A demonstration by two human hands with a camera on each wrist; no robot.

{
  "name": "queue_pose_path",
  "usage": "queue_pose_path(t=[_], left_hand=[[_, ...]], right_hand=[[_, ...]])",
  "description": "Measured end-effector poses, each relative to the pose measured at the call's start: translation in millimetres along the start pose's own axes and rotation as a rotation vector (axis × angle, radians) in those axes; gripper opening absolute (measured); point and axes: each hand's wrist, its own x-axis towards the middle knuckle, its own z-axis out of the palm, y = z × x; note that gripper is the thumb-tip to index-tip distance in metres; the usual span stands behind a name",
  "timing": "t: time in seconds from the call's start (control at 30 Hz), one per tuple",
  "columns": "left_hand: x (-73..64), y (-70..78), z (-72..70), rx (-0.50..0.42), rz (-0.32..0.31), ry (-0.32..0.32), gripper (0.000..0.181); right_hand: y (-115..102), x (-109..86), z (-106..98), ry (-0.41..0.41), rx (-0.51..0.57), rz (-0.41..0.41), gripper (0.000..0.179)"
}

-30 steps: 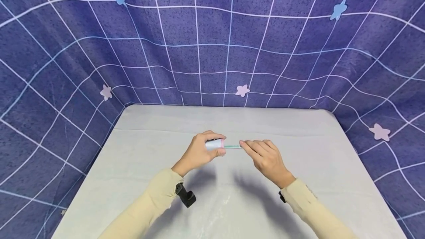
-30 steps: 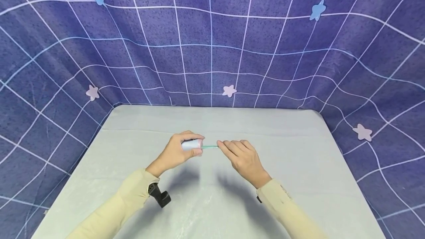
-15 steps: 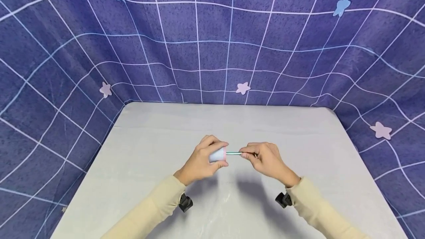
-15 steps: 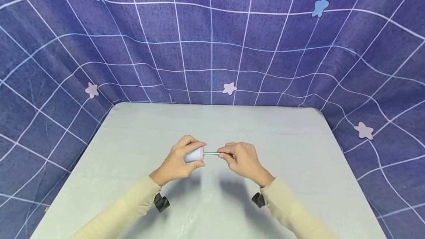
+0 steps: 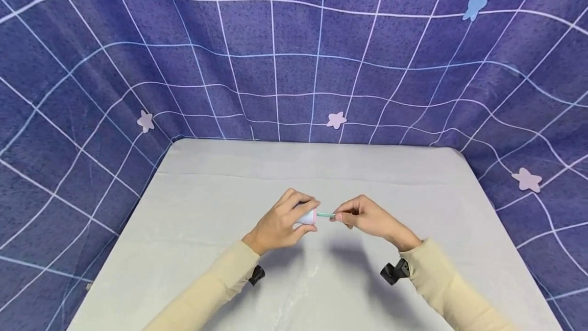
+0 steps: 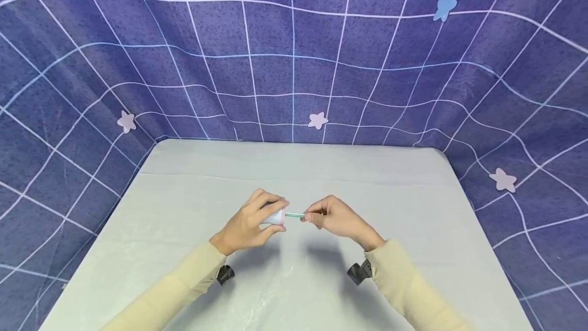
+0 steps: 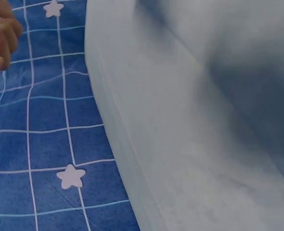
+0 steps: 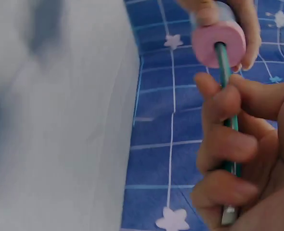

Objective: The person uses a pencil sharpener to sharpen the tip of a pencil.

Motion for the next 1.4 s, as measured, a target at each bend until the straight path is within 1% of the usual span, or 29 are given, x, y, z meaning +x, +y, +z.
queue_pose_path(t=[0.1, 0.17, 0.23, 0.3, 0.37, 0.43, 0.53, 0.63, 0.7, 0.73, 0.77, 0.8, 0.83, 0.87, 0.9, 0.97, 1.0, 1.07, 1.1, 1.17, 1.27, 1.33, 1.4], left_hand=[[0.6, -2.0, -2.4, -0.055, -0.104, -0.003, 0.053], [1.6, -2.3, -5.2, -0.092, -0.188, -0.012, 0.053], [3.6, -2.8, -8.6, -0.129, -0.286, -0.020, 0.051], [6.8, -3.1, -12.9, -0.169, -0.392, -0.026, 0.049], [10.3, -3.5, -17.4, -0.214, -0.499, -0.036, 0.047], [14.4, -3.7, -22.4, -0.271, -0.595, -0.057, 0.044], [20.0, -4.7, -28.4, -0.360, -0.689, -0.100, 0.040], [24.1, -5.9, -32.3, -0.439, -0.737, -0.146, 0.036], [25.6, -6.3, -33.4, -0.473, -0.754, -0.171, 0.035], [25.8, -6.3, -33.3, -0.480, -0.759, -0.181, 0.035], [25.7, -6.2, -32.8, -0.478, -0.760, -0.187, 0.035], [25.1, -6.0, -31.8, -0.473, -0.755, -0.188, 0.036], [23.9, -5.7, -30.2, -0.457, -0.741, -0.187, 0.037], [22.3, -5.3, -28.2, -0.432, -0.713, -0.183, 0.040], [20.1, -4.9, -25.8, -0.400, -0.676, -0.178, 0.041], [14.4, -4.3, -20.7, -0.329, -0.569, -0.150, 0.045], [11.4, -4.1, -18.1, -0.294, -0.504, -0.136, 0.047], [5.6, -4.1, -13.0, -0.214, -0.367, -0.112, 0.049], [3.2, -4.3, -10.9, -0.180, -0.301, -0.099, 0.049], [-0.8, -5.4, -7.3, -0.117, -0.180, -0.080, 0.051], [-3.6, -7.3, -4.0, 0.033, -0.007, -0.072, 0.052], [-4.3, -8.4, -2.4, 0.142, 0.099, -0.068, 0.051], [-4.7, -8.8, -1.3, 0.220, 0.171, -0.059, 0.050]], right_hand=[[-1.7, -0.8, 6.7, 0.155, -0.190, -0.055, 0.016], [0.0, -1.3, 11.9, 0.282, -0.339, -0.136, 0.015], [3.3, -0.4, 15.9, 0.415, -0.492, -0.259, 0.016], [7.7, 1.9, 18.5, 0.535, -0.631, -0.409, 0.017], [11.9, 4.7, 19.6, 0.638, -0.767, -0.544, 0.016], [15.3, 7.7, 20.1, 0.724, -0.868, -0.661, 0.019], [18.8, 12.2, 20.9, 0.835, -0.969, -0.809, 0.024], [19.3, 16.4, 21.5, 0.935, -1.017, -0.931, 0.021], [18.3, 18.0, 21.5, 0.959, -1.029, -0.971, 0.021], [17.6, 18.1, 21.5, 0.950, -1.018, -0.971, 0.022], [16.9, 17.4, 21.4, 0.915, -0.991, -0.950, 0.022], [16.0, 16.3, 21.0, 0.862, -0.950, -0.913, 0.023], [15.2, 15.0, 20.3, 0.797, -0.894, -0.858, 0.021], [13.8, 13.3, 19.5, 0.718, -0.821, -0.780, 0.019], [12.0, 11.3, 18.2, 0.625, -0.718, -0.677, 0.017], [8.1, 8.4, 14.2, 0.416, -0.471, -0.449, 0.013], [6.1, 7.7, 11.6, 0.322, -0.344, -0.336, 0.012], [3.4, 7.2, 6.2, 0.170, -0.125, -0.135, 0.013], [3.2, 7.5, 3.4, 0.107, -0.036, -0.056, 0.015], [4.3, 8.6, -0.9, -0.001, 0.103, 0.051, 0.018], [8.8, 8.2, -4.6, -0.111, 0.272, 0.158, 0.020], [12.1, 6.7, -5.9, -0.172, 0.375, 0.213, 0.021], [14.6, 5.3, -6.7, -0.203, 0.417, 0.233, 0.023]])
